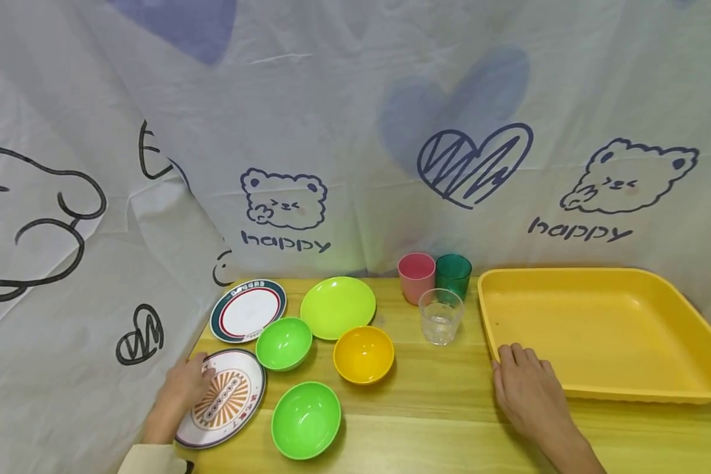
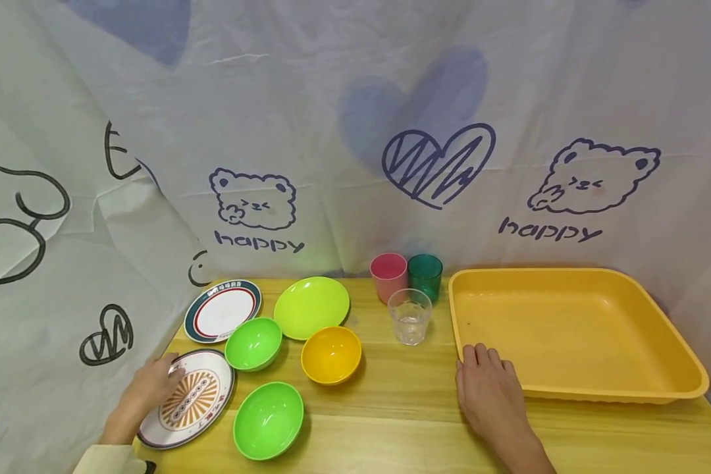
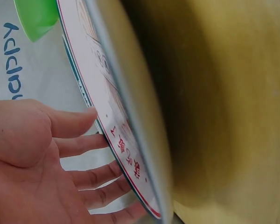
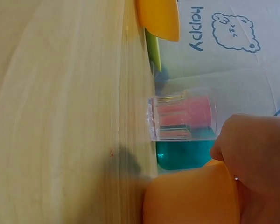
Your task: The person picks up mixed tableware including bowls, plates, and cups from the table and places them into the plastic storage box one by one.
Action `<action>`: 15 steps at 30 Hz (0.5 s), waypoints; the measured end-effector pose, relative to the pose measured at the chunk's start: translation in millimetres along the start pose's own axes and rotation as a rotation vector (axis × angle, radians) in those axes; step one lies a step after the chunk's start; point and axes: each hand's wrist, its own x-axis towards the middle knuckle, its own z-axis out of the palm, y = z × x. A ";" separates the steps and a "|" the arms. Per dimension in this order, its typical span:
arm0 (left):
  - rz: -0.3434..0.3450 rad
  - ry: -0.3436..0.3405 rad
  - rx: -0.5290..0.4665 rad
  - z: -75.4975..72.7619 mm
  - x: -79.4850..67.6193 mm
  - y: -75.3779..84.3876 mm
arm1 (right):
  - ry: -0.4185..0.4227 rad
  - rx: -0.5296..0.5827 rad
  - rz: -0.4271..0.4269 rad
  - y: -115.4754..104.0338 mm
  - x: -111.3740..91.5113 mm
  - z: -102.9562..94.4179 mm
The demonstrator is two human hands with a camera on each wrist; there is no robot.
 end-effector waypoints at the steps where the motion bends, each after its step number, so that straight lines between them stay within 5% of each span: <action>1: -0.008 -0.002 -0.006 0.1 0.3 -0.9 | 0.000 0.002 -0.001 0.1 0.0 0.2; 8: -0.026 0.004 -0.025 2.8 3.0 -9.1 | -0.009 0.015 0.006 0.4 -0.5 0.5; 15: 0.044 0.122 -0.069 0.3 3.8 -14.9 | -0.008 0.008 0.012 1.5 -0.4 1.2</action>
